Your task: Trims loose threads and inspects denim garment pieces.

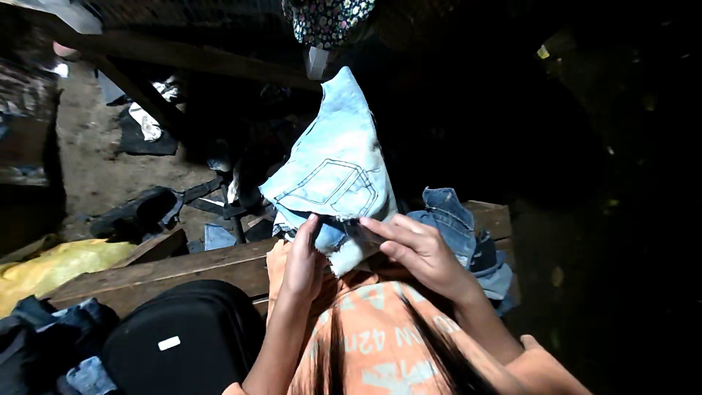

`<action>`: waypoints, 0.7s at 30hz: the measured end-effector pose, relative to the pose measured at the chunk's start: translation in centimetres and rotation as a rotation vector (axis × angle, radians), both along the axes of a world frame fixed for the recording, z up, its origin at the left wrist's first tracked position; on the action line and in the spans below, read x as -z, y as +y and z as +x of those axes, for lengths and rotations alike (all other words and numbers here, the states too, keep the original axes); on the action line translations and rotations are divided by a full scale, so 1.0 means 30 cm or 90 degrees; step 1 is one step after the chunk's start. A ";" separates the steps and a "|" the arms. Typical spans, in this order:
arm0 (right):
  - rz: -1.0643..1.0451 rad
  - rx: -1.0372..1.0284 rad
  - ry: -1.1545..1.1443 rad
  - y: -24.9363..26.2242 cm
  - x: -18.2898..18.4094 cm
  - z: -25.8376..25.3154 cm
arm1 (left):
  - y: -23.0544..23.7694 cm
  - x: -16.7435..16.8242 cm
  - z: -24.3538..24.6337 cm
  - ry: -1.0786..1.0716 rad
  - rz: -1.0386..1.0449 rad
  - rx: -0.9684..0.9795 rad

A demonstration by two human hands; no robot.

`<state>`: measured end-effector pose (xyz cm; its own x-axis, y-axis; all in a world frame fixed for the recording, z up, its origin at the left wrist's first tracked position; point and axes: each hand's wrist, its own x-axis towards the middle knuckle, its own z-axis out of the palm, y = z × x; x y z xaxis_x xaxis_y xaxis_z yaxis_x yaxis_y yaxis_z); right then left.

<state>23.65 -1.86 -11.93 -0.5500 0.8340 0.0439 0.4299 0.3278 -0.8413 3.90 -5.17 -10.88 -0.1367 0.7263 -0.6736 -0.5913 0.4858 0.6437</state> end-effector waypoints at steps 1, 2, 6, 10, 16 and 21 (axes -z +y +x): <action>-0.006 -0.019 -0.004 -0.002 -0.005 0.008 | 0.000 -0.003 0.000 0.001 0.004 0.004; -0.007 -0.042 -0.011 -0.005 -0.010 0.013 | 0.001 -0.004 0.001 0.005 0.008 0.004; 0.023 -0.067 -0.032 -0.017 -0.016 -0.009 | -0.001 0.004 0.005 0.008 0.034 -0.016; -0.026 -0.005 -0.038 -0.009 -0.011 -0.009 | -0.010 0.003 0.013 -0.055 0.014 -0.053; 0.020 -0.015 -0.087 0.002 -0.022 0.024 | 0.001 -0.008 0.067 0.079 -0.002 -0.049; 0.033 0.006 -0.101 -0.014 -0.035 0.038 | -0.015 0.017 0.065 0.069 0.047 -0.056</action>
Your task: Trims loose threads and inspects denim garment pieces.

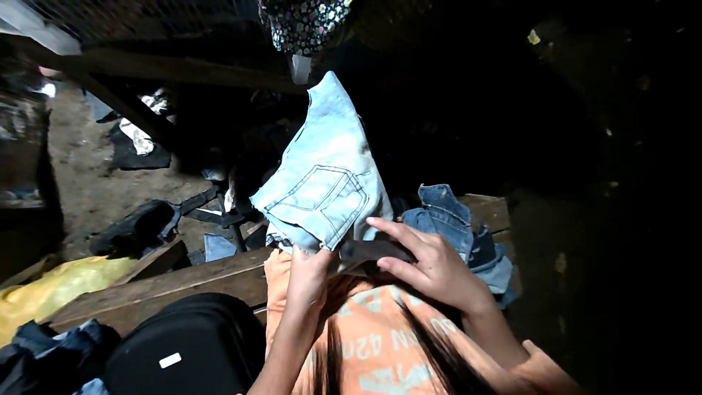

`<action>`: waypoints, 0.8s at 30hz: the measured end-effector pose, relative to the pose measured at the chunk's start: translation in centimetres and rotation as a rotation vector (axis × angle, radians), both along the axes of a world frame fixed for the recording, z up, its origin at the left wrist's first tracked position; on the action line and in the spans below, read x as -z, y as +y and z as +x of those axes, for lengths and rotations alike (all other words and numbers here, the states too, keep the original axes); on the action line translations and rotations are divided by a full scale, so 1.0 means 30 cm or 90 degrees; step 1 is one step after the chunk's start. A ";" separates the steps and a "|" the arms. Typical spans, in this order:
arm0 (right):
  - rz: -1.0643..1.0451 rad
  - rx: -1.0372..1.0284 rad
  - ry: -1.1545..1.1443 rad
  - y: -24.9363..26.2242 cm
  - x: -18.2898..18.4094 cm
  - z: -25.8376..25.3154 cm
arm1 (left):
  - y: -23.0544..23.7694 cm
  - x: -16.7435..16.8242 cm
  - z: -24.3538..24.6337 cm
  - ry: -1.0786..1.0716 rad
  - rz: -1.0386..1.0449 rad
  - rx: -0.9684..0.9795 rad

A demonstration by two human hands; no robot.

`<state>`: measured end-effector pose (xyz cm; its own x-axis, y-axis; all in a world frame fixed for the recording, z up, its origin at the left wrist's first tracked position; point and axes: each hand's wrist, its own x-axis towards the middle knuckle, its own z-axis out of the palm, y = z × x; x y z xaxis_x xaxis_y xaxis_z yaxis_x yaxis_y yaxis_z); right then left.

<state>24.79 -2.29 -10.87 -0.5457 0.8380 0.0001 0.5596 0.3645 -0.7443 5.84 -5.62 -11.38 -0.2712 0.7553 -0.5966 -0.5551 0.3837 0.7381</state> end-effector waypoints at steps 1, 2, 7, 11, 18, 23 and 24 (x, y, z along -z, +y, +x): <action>0.006 0.005 -0.007 0.002 0.000 -0.001 | -0.005 0.001 0.001 0.006 0.009 0.001; 0.017 0.008 -0.018 0.005 -0.001 -0.004 | -0.010 0.001 0.002 0.012 0.018 0.004; 0.085 0.004 -0.066 0.022 -0.006 -0.037 | -0.036 -0.003 0.003 0.051 0.078 0.027; 0.087 0.024 -0.019 0.024 0.020 -0.062 | -0.056 0.028 0.002 0.120 0.152 0.030; -0.307 0.036 0.343 0.041 0.027 -0.087 | -0.008 -0.001 -0.011 0.111 0.059 0.071; -0.062 0.023 0.074 0.022 0.025 -0.043 | 0.011 0.001 -0.001 0.137 0.033 0.073; -0.026 0.020 0.043 0.013 0.024 -0.037 | 0.007 0.000 -0.001 0.137 0.023 0.071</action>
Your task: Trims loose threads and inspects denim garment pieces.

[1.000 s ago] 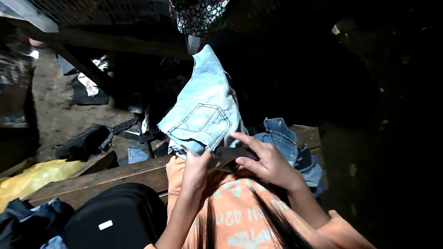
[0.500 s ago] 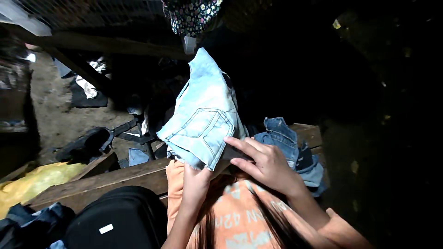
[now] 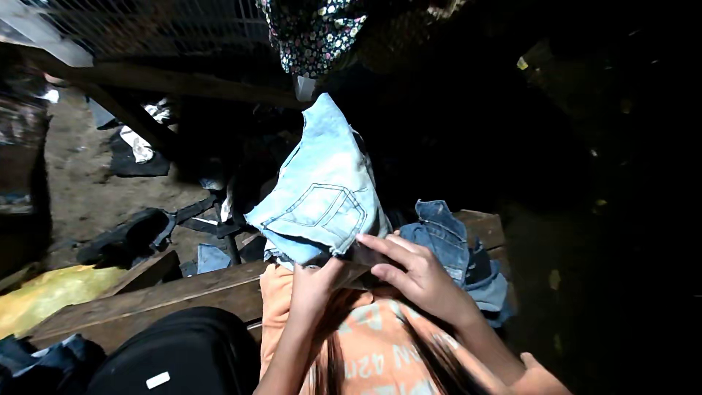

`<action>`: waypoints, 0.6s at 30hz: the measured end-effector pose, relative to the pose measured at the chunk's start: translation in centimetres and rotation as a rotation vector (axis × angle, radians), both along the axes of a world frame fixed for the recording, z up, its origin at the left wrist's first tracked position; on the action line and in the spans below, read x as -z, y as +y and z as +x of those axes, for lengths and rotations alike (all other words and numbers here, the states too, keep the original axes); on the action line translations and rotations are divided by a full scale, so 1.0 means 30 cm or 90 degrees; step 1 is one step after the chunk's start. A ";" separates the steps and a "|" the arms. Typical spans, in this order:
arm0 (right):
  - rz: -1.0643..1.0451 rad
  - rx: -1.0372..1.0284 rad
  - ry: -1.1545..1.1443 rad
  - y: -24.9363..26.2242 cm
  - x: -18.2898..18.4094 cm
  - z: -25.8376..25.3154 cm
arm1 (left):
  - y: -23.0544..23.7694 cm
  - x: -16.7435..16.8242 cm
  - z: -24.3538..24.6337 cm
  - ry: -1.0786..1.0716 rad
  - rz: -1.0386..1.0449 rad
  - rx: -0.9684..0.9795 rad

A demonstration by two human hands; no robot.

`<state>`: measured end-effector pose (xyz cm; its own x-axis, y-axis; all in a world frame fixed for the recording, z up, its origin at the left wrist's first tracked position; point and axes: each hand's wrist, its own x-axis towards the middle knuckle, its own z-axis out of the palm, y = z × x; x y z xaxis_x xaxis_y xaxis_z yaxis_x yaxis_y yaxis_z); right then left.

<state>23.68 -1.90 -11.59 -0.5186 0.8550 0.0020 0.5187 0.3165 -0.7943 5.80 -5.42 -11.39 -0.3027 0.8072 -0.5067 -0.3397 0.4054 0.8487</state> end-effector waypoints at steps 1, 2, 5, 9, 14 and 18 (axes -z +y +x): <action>0.034 0.002 -0.029 -0.007 -0.001 0.003 | -0.003 0.000 0.000 0.002 -0.008 -0.005; 0.065 0.005 -0.054 -0.009 -0.001 0.003 | -0.003 0.002 -0.001 0.000 -0.010 -0.010; 0.114 0.024 -0.110 -0.015 -0.004 0.000 | -0.007 0.010 -0.001 -0.016 0.011 -0.021; 0.126 0.027 -0.125 -0.009 -0.003 -0.006 | -0.018 0.032 -0.011 -0.034 0.073 0.004; 0.087 0.023 -0.083 0.022 0.007 -0.038 | -0.021 0.042 -0.004 0.050 0.104 0.070; -0.436 0.092 0.292 0.055 0.001 -0.047 | -0.012 0.057 -0.020 0.051 0.107 0.100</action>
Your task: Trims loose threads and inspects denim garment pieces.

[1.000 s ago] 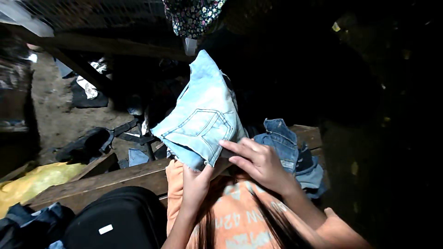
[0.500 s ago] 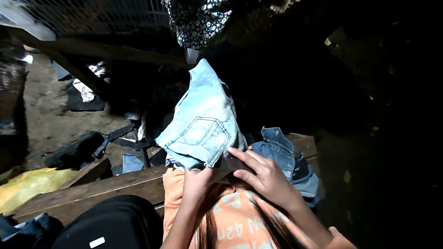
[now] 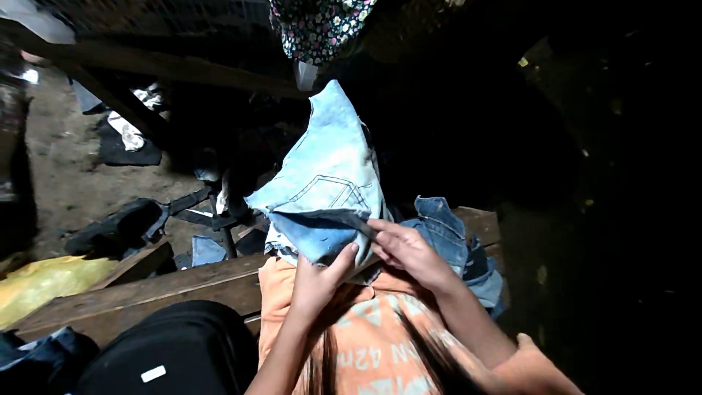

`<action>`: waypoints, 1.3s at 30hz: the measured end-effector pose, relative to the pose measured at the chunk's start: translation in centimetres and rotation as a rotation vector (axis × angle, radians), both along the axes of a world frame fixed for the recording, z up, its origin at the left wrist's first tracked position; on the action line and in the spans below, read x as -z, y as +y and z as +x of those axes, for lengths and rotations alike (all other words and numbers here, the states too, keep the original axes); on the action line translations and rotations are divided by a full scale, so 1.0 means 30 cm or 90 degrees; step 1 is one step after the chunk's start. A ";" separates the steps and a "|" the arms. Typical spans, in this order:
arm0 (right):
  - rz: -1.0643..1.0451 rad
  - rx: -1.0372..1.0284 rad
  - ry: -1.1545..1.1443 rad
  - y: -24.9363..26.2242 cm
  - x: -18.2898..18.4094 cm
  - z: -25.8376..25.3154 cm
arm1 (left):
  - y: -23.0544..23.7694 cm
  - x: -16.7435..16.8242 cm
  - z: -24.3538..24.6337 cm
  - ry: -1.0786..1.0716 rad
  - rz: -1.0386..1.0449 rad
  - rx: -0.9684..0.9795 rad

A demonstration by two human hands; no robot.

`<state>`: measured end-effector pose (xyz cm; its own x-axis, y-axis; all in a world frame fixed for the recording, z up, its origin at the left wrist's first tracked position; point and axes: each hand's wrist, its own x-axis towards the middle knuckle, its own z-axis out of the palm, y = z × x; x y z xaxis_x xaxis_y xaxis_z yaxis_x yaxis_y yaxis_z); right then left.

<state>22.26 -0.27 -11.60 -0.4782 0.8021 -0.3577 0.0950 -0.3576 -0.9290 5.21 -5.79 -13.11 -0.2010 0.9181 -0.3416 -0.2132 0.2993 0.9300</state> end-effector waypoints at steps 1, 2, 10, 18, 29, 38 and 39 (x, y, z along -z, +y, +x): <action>-0.119 0.011 0.066 0.010 0.003 0.004 | 0.001 -0.001 -0.001 -0.016 -0.001 -0.003; -0.199 0.007 0.105 0.020 0.008 0.009 | 0.002 -0.002 -0.001 -0.035 -0.003 -0.014; 0.263 -0.086 -0.178 -0.056 0.006 0.021 | 0.002 -0.030 -0.006 -0.073 -0.060 -0.037; 0.435 -0.058 -0.369 -0.082 0.005 0.018 | -0.035 0.006 -0.004 -0.045 0.027 -0.017; 0.445 -0.044 -0.395 -0.081 0.015 -0.010 | -0.036 0.020 0.005 0.049 0.078 0.011; 0.149 -0.069 -0.044 -0.027 -0.007 0.026 | 0.003 -0.013 0.028 -0.039 -0.038 -0.075; 0.218 -0.087 -0.110 -0.032 -0.006 0.033 | 0.001 -0.007 0.029 -0.047 -0.027 -0.082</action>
